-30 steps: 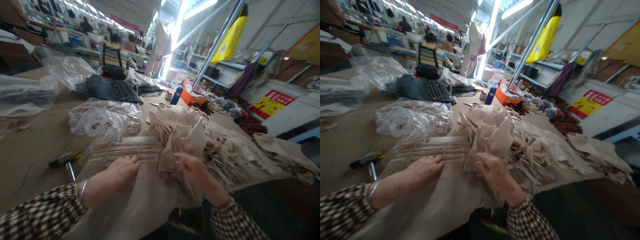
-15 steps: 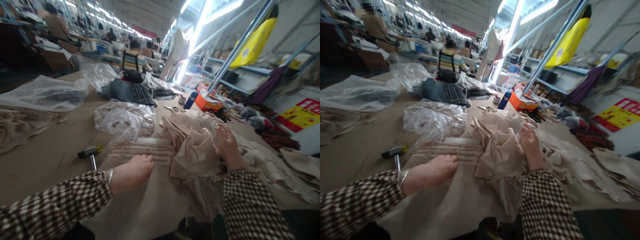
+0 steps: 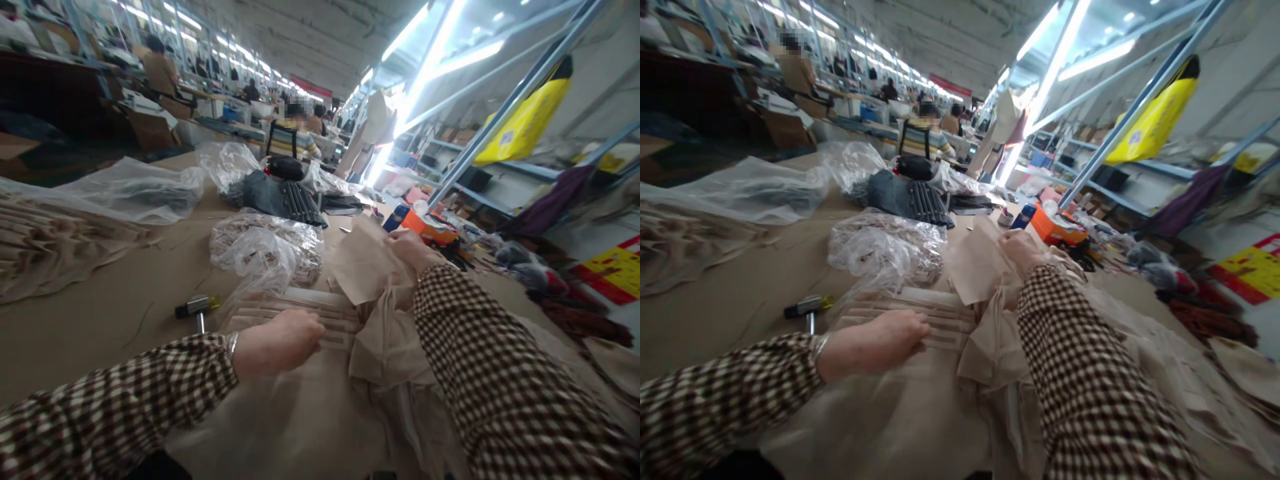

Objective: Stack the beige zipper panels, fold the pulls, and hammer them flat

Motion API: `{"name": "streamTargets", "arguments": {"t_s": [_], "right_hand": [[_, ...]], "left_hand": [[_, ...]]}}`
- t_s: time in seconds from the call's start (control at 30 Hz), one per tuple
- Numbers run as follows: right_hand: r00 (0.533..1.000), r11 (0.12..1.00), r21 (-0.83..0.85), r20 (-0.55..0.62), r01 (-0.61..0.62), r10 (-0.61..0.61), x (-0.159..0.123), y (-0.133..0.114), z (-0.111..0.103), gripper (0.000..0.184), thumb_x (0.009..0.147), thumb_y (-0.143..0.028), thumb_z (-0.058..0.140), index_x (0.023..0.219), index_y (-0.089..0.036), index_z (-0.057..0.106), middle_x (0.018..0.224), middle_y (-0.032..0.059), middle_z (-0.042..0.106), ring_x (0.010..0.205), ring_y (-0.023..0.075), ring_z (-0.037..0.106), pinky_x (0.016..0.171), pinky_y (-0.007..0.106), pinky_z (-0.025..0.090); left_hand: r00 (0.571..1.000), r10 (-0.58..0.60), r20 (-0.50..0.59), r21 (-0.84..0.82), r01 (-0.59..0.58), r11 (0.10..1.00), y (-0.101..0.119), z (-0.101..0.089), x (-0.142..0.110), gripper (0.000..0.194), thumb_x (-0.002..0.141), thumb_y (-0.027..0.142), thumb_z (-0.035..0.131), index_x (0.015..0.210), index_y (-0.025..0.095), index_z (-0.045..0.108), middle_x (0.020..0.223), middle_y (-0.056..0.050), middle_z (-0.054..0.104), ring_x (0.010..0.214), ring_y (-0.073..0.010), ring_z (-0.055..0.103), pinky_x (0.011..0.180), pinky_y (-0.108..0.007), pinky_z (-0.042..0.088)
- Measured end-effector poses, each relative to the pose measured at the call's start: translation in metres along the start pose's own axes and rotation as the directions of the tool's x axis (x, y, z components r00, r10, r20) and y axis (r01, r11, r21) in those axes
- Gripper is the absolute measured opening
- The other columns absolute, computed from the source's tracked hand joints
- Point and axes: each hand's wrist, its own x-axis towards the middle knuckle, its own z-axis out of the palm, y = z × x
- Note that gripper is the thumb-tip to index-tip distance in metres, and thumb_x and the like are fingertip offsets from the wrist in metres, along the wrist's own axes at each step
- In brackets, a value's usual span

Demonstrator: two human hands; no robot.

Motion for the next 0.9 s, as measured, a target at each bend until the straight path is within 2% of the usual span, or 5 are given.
{"name": "streamTargets", "arguments": {"t_s": [0.23,0.5,0.57,0.7,0.9], "right_hand": [[0.955,0.994,0.102,-0.288,-0.037,0.065,-0.015,-0.041,-0.059,0.038,0.091,-0.040,0.041,0.068,-0.018,0.062,0.056,0.0009,0.055,0.058,0.0156,0.053,0.054,0.026,0.038],[0.864,0.771,0.398,-0.307,0.497,-0.399,-0.103,-0.138,-0.029,0.027,0.098,-0.029,0.042,0.101,-0.021,0.068,0.108,0.0077,0.069,0.100,0.0193,0.065,0.086,0.031,0.051],[0.831,0.759,0.366,-0.383,0.538,-0.404,-0.112,-0.132,-0.038,0.024,0.098,-0.024,0.046,0.107,-0.024,0.067,0.106,0.0053,0.070,0.098,0.0183,0.065,0.085,0.031,0.052],[0.661,0.734,0.061,-0.491,0.676,-0.568,-0.114,-0.113,-0.070,0.020,0.094,-0.021,0.056,0.106,-0.030,0.069,0.096,0.0037,0.067,0.093,0.0188,0.061,0.080,0.034,0.050],[0.644,0.646,0.087,-0.253,0.758,-0.722,-0.129,-0.116,-0.087,0.013,0.096,-0.024,0.054,0.096,-0.026,0.067,0.093,0.0044,0.061,0.094,0.0186,0.057,0.080,0.033,0.048]], "left_hand": [[0.806,-0.275,-0.523,-0.622,-0.141,0.770,0.010,-0.076,0.037,0.027,0.093,0.028,0.054,0.114,0.013,0.063,0.100,-0.008,0.068,0.082,-0.0148,0.062,0.071,-0.024,0.050],[0.768,-0.549,-0.329,-0.932,-0.357,0.059,0.012,-0.081,0.034,0.023,0.090,0.023,0.054,0.106,0.010,0.064,0.097,-0.009,0.070,0.084,-0.0147,0.065,0.072,-0.023,0.053],[0.777,-0.566,-0.274,-0.954,-0.295,0.057,0.004,-0.078,0.018,0.021,0.084,0.016,0.057,0.102,0.009,0.066,0.092,-0.008,0.070,0.079,-0.0147,0.065,0.071,-0.024,0.053],[0.978,-0.195,-0.069,-0.984,-0.034,0.176,0.001,-0.090,-0.020,0.015,0.074,0.014,0.062,0.087,0.011,0.071,0.079,-0.003,0.070,0.072,-0.0153,0.063,0.070,-0.025,0.053],[0.978,0.183,0.096,-0.892,0.003,0.451,0.015,-0.111,-0.048,0.008,0.074,0.017,0.062,0.074,0.016,0.070,0.068,0.006,0.062,0.067,-0.0108,0.055,0.070,-0.021,0.047]]}}
